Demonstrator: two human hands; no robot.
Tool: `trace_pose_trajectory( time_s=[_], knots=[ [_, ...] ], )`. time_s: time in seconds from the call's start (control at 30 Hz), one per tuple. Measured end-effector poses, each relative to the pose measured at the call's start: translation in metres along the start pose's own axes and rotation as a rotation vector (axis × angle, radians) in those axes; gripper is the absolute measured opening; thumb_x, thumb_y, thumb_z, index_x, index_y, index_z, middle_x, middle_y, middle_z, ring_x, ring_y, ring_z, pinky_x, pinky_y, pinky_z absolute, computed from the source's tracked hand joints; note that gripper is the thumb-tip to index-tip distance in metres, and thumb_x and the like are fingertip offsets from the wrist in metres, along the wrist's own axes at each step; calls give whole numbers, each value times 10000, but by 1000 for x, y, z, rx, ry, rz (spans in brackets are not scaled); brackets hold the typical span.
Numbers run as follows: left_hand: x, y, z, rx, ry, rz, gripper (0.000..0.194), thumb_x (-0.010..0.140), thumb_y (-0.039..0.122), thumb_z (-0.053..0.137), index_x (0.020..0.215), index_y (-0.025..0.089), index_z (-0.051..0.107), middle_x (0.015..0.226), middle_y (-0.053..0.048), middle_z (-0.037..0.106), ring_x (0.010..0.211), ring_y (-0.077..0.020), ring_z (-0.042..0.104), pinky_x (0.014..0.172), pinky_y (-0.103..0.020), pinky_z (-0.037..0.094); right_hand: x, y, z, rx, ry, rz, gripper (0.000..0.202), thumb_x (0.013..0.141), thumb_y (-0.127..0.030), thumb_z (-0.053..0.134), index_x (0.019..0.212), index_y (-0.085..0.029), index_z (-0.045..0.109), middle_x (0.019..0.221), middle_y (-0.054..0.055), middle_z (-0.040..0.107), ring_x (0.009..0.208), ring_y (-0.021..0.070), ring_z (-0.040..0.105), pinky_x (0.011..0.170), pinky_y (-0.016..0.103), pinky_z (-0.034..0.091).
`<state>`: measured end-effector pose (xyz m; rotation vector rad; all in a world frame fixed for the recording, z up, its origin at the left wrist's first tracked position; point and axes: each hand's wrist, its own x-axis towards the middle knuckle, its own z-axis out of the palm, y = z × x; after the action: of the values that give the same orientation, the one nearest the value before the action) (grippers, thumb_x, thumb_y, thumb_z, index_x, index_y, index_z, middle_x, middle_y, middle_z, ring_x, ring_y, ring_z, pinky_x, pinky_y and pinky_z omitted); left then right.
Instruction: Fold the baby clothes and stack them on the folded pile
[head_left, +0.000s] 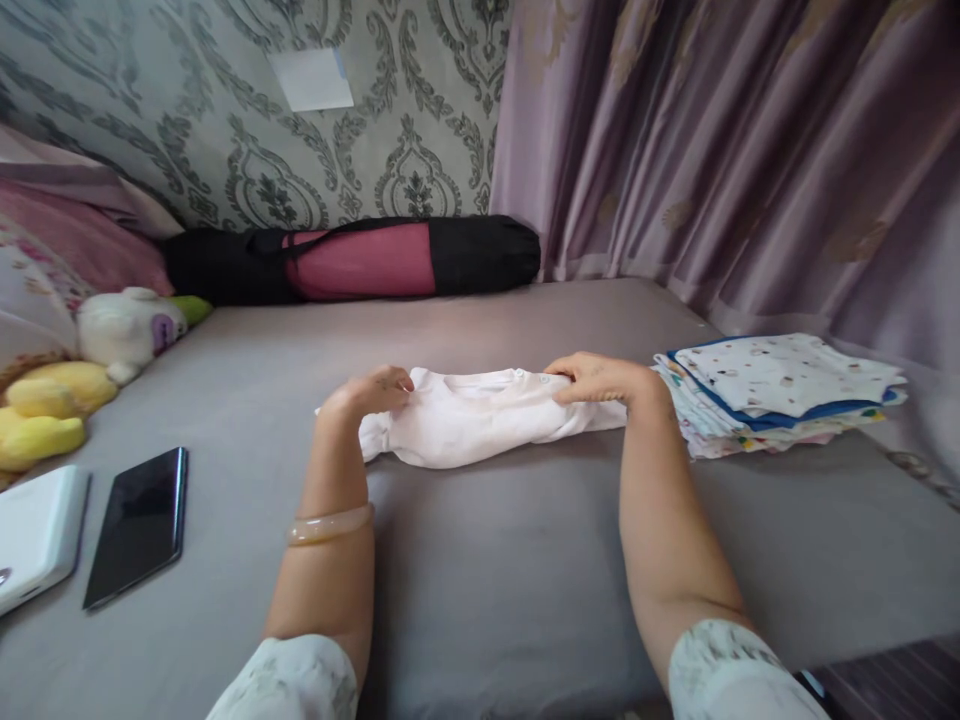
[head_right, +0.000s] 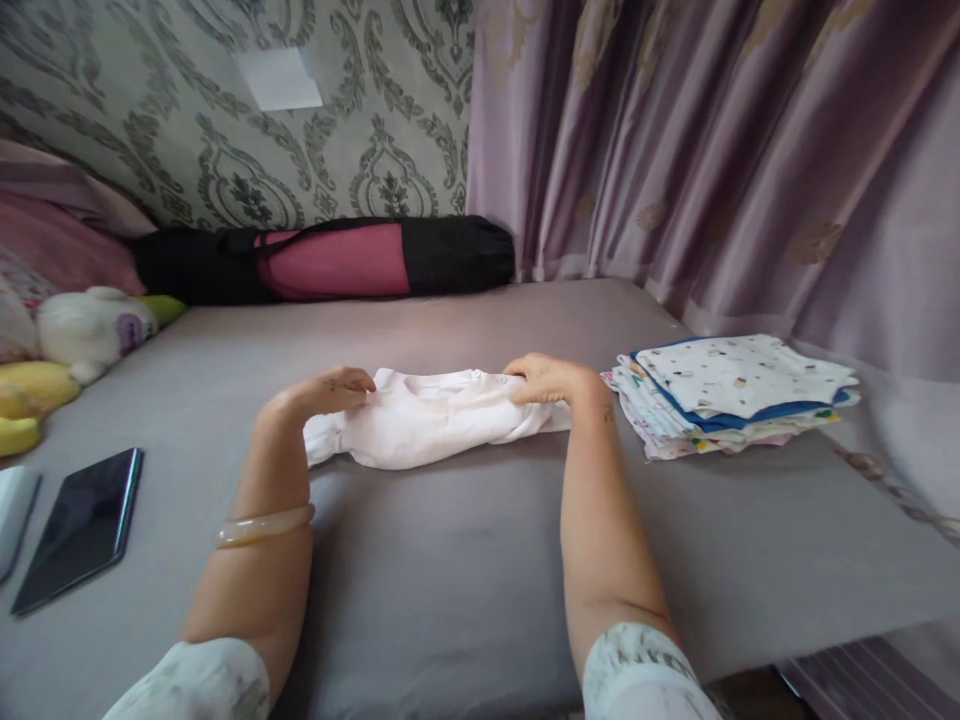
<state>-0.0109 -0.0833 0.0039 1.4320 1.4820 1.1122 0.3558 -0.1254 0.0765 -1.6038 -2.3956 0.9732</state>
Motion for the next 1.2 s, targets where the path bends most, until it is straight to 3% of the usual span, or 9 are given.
trace_pose_trajectory(
  time_s=[0.1,0.2,0.27,0.4,0.6,0.7,0.87,1.1,1.2],
  knots=[
    [-1,2,8,104,-176,-141,212,572,-7,657,641,193,638,519,19,576,548,-193,575,607,-276,465,7,-5,5,-11,56,-51,293,773,-301,610,1022,-209,734,1035,15,730,912,195,659,779,231,487],
    [-4,8,19,24,-162,-96,189,613,36,698,661,207,636,521,25,573,541,-191,574,584,-271,463,14,-10,10,-2,64,-76,277,829,-335,565,998,-197,737,997,18,737,896,191,658,749,230,479],
    [-7,13,24,19,-215,-100,193,609,45,732,673,203,643,539,21,585,548,-188,575,581,-269,456,17,-13,13,5,48,-92,273,827,-323,564,994,-190,734,979,18,737,877,188,655,724,228,469],
    [-12,24,27,148,-365,-118,216,557,86,809,696,176,671,619,-9,640,575,-176,576,569,-263,432,21,-16,15,-13,70,-107,253,806,-319,573,938,-172,732,912,18,731,828,181,640,687,228,446],
    [-21,33,23,330,-395,12,199,567,310,776,714,215,681,665,16,651,611,-166,580,557,-256,414,22,-16,14,-5,107,-125,296,788,-422,571,826,-165,711,785,10,687,739,173,596,613,238,399],
    [-27,44,18,398,-445,-7,277,665,422,680,809,185,683,737,-18,652,681,-180,569,599,-278,414,18,-17,12,-11,146,-114,339,778,-480,571,760,-163,687,725,5,647,694,164,561,581,245,364],
    [-38,65,2,305,-377,91,346,717,522,626,762,181,660,695,-9,607,681,-165,534,604,-275,394,7,-17,7,-9,217,-99,420,771,-565,544,669,-169,640,639,-16,567,639,144,500,558,250,324],
    [-56,89,-29,236,-439,147,364,706,546,669,792,194,693,752,-30,664,694,-163,585,601,-258,427,-18,-24,-7,49,157,-149,427,732,-540,586,840,-151,724,731,10,647,697,158,543,619,250,377],
    [-64,100,-41,295,-506,166,349,697,514,680,852,205,729,844,-51,707,777,-197,626,663,-284,470,-29,-29,-13,-38,200,-107,459,731,-590,586,777,-158,734,656,0,616,654,155,531,578,253,353]
  ],
)
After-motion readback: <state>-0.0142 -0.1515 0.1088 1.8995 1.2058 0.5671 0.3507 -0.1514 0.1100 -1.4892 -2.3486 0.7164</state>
